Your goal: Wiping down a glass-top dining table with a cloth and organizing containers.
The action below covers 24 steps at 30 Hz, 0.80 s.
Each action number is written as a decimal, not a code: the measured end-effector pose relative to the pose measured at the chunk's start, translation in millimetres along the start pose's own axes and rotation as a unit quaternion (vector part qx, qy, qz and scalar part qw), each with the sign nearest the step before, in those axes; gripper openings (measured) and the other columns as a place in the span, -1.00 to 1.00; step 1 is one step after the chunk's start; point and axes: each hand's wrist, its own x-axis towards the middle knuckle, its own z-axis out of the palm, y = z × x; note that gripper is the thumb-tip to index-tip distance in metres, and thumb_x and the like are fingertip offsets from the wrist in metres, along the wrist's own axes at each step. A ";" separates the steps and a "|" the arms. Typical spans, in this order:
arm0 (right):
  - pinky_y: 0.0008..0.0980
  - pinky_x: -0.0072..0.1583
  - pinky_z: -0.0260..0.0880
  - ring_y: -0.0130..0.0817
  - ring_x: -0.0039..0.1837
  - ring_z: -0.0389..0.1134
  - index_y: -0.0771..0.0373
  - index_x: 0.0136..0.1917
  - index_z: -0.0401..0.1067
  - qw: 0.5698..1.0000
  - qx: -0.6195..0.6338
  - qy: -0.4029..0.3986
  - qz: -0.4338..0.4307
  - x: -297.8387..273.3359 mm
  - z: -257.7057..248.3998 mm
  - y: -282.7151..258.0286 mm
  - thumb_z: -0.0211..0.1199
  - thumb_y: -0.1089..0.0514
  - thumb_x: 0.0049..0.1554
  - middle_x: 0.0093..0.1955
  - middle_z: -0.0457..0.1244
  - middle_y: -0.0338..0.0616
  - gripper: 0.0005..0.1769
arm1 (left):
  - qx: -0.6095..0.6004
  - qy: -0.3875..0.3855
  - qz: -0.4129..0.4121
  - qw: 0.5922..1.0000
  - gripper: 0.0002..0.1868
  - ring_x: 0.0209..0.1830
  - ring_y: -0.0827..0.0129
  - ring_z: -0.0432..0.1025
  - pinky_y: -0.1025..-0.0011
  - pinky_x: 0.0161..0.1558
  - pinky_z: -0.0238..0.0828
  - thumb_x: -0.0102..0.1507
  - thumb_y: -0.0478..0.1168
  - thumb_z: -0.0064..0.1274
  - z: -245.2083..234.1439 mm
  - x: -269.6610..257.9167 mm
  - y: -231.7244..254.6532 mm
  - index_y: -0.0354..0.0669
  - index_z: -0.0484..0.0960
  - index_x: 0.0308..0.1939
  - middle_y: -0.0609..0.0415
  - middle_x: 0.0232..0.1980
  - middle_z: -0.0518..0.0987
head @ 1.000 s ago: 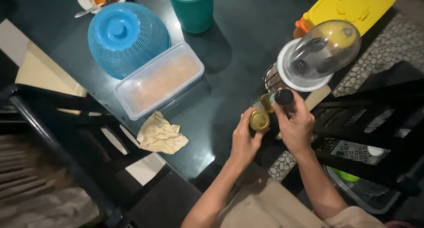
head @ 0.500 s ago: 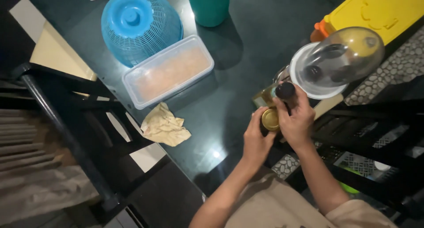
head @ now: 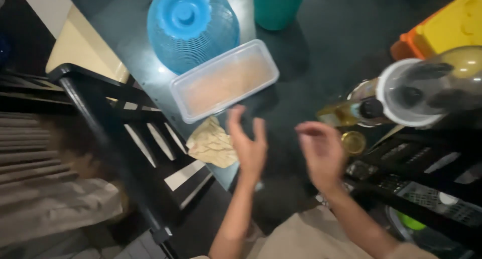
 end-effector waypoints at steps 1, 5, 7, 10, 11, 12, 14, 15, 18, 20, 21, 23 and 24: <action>-0.33 0.33 0.43 -0.31 0.26 0.40 0.34 0.23 0.35 1.000 0.000 -0.001 0.001 6.2 22.4 17.1 0.23 0.37 0.27 0.20 0.33 -0.05 -0.74 | 0.000 0.000 -0.001 1.000 -0.44 0.53 -0.06 0.28 0.13 0.54 0.10 0.34 -0.23 0.17 -9.8 9.6 -11.1 -0.31 0.38 0.37 -0.21 0.41 0.43; -0.29 0.26 0.47 -0.30 0.21 0.40 0.31 0.29 0.31 0.965 0.182 -0.024 0.185 34.1 103.4 66.6 0.23 0.26 0.23 0.17 0.32 -0.07 -0.63 | 0.067 0.144 -0.001 0.987 -0.29 0.59 -0.15 0.07 0.09 0.54 -0.06 0.33 -0.26 0.13 -36.0 40.9 -52.7 -0.40 0.18 0.48 -0.34 0.52 0.21; -0.29 0.23 0.47 -0.32 0.21 0.40 0.28 0.31 0.26 0.946 0.207 -0.021 0.250 46.9 133.4 79.2 0.24 0.21 0.20 0.18 0.32 -0.11 -0.56 | 0.074 0.181 -0.010 0.981 -0.24 0.60 -0.17 0.01 0.08 0.54 -0.09 0.32 -0.27 0.12 -37.5 47.2 -76.2 -0.42 0.11 0.51 -0.37 0.55 0.14; -0.19 0.21 0.47 -0.27 0.16 0.40 0.29 0.32 0.19 0.922 0.251 0.028 0.294 63.9 160.8 91.7 0.28 0.19 0.18 0.12 0.29 -0.07 -0.51 | -0.018 0.206 -0.109 0.972 -0.26 0.59 -0.10 0.07 0.12 0.52 -0.05 0.37 -0.23 0.07 -29.2 46.7 -106.0 -0.39 0.08 0.54 -0.30 0.58 0.13; -0.15 0.20 0.47 -0.26 0.15 0.39 0.29 0.28 0.18 0.917 0.248 0.042 0.309 69.0 166.5 93.6 0.30 0.18 0.19 0.11 0.30 -0.04 -0.53 | -0.044 0.209 -0.131 0.968 -0.30 0.56 -0.06 0.12 0.14 0.50 0.00 0.39 -0.22 0.05 -27.3 45.6 -108.4 -0.38 0.11 0.52 -0.27 0.55 0.18; -0.11 0.20 0.46 -0.26 0.13 0.39 0.29 0.24 0.17 0.912 0.245 0.057 0.323 74.0 171.6 95.3 0.31 0.18 0.20 0.11 0.30 -0.02 -0.55 | -0.071 0.212 -0.154 0.963 -0.33 0.52 -0.03 0.17 0.15 0.48 0.04 0.40 -0.21 0.04 -25.1 44.0 -110.4 -0.36 0.14 0.51 -0.25 0.52 0.22; -0.08 0.21 0.49 -0.24 0.13 0.39 0.29 0.21 0.18 0.914 0.259 0.059 0.307 83.1 165.9 107.8 0.30 0.20 0.18 0.10 0.29 -0.03 -0.58 | -0.092 0.211 -0.161 0.960 -0.36 0.45 0.00 0.22 0.16 0.43 0.11 0.38 -0.21 0.04 -22.5 42.9 -101.8 -0.36 0.17 0.47 -0.23 0.46 0.26; -0.04 0.21 0.52 -0.22 0.12 0.40 0.29 0.17 0.19 0.914 0.275 0.060 0.291 87.4 162.5 113.8 0.29 0.22 0.17 0.09 0.29 -0.05 -0.61 | -0.110 0.212 -0.166 0.957 -0.38 0.38 0.03 0.27 0.17 0.38 0.18 0.36 -0.20 0.05 -21.3 42.0 -97.2 -0.35 0.20 0.44 -0.21 0.40 0.30; -0.02 0.16 0.52 -0.21 0.11 0.41 0.23 0.18 0.22 0.923 0.248 0.081 0.282 96.5 138.1 109.3 0.23 0.24 0.15 0.07 0.32 -0.10 -0.64 | -0.171 0.177 -0.175 0.953 -0.45 0.30 0.12 0.31 0.21 0.34 0.22 0.39 -0.19 0.00 -17.1 21.6 -76.1 -0.33 0.24 0.40 -0.16 0.34 0.36; -0.02 0.14 0.52 -0.22 0.09 0.41 0.21 0.18 0.21 0.930 0.242 0.076 0.266 90.2 109.5 103.5 0.24 0.23 0.18 0.05 0.32 -0.09 -0.66 | -0.199 0.140 -0.205 0.948 -0.47 0.26 0.15 0.31 0.22 0.25 0.21 0.40 -0.18 -0.05 -29.9 1.6 -55.9 -0.31 0.23 0.41 -0.13 0.32 0.37; -0.02 0.13 0.52 -0.22 0.07 0.41 0.18 0.18 0.20 0.937 0.236 0.066 0.249 87.3 94.1 100.4 0.24 0.22 0.20 0.02 0.32 -0.09 -0.67 | -0.227 0.107 -0.232 0.940 -0.49 0.22 0.19 0.30 0.24 0.16 0.20 0.42 -0.17 -0.11 -35.5 -8.2 -45.6 -0.28 0.23 0.42 -0.10 0.31 0.37; -0.06 0.12 0.52 -0.27 0.10 0.40 0.18 0.21 0.21 0.953 0.193 0.059 0.225 66.8 65.7 79.5 0.23 0.21 0.24 0.04 0.32 -0.12 -0.68 | -0.258 0.069 -0.244 0.932 -0.48 0.19 0.21 0.30 0.27 0.15 0.21 0.43 -0.16 -0.15 -47.3 -34.3 -56.7 -0.27 0.20 0.44 -0.10 0.27 0.36; -0.11 0.12 0.52 -0.31 0.13 0.40 0.18 0.23 0.22 0.967 0.149 0.045 0.202 55.3 51.0 68.7 0.22 0.20 0.29 0.07 0.32 -0.14 -0.70 | -0.287 0.037 -0.256 0.922 -0.47 0.16 0.23 0.30 0.29 0.13 0.22 0.45 -0.15 -0.19 -53.4 -48.1 -62.0 -0.26 0.18 0.47 -0.09 0.23 0.36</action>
